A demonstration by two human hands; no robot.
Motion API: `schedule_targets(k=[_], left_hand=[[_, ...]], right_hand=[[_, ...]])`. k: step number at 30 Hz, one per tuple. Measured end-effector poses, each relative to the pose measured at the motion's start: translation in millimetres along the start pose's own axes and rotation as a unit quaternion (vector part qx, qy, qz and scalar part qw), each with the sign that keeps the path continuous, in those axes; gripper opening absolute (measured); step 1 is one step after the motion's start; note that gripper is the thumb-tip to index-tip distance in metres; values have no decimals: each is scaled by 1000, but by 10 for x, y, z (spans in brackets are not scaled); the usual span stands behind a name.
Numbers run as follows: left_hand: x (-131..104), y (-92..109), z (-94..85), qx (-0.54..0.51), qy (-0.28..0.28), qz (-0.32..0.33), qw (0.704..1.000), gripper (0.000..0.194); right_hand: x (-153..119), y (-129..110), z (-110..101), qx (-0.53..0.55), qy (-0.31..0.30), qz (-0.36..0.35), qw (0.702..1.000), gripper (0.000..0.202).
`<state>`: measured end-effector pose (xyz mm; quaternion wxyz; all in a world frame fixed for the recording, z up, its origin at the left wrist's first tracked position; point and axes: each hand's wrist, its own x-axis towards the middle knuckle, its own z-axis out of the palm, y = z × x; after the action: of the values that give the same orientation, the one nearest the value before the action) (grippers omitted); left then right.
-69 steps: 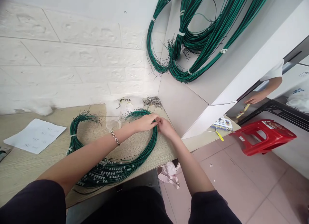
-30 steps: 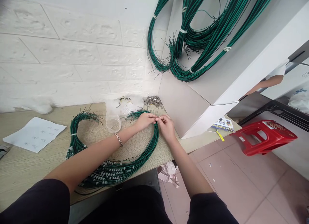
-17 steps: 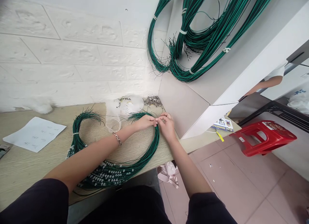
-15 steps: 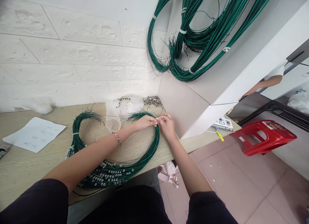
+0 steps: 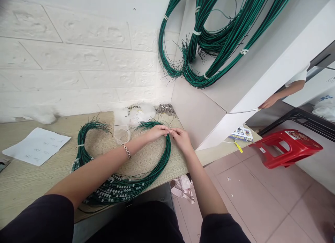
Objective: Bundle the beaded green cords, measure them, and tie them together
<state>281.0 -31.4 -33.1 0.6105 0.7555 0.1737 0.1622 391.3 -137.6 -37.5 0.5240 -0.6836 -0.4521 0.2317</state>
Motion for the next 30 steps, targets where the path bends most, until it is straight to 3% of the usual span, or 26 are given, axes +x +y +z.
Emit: schedule_targets(k=[3, 7, 10, 14, 18, 24, 30], left_hand=[[-18, 48, -9, -14, 3, -18, 1000, 14], [-19, 86, -2, -40, -1, -32, 999, 14], [-8, 89, 8, -69, -9, -43, 997, 12], [-3, 77, -7, -104, -12, -61, 993, 11], [-24, 85, -38, -106, -16, -69, 992, 17], [-37, 66, -24, -62, -16, -42, 997, 16], [-42, 40, 42, 111, 58, 25, 992, 19]], right_hand=[[-36, -8, -7, -22, 14, 7, 1000, 32], [-100, -49, 11, -52, 81, 1, 995, 30], [-141, -64, 31, -79, 100, -49, 991, 26], [-158, -49, 50, -137, 46, -163, 976, 20], [-154, -36, 60, -165, -29, -208, 964, 16], [-145, -51, 74, -151, -67, -197, 966, 13], [-112, 3, 87, -91, -65, -80, 990, 14]])
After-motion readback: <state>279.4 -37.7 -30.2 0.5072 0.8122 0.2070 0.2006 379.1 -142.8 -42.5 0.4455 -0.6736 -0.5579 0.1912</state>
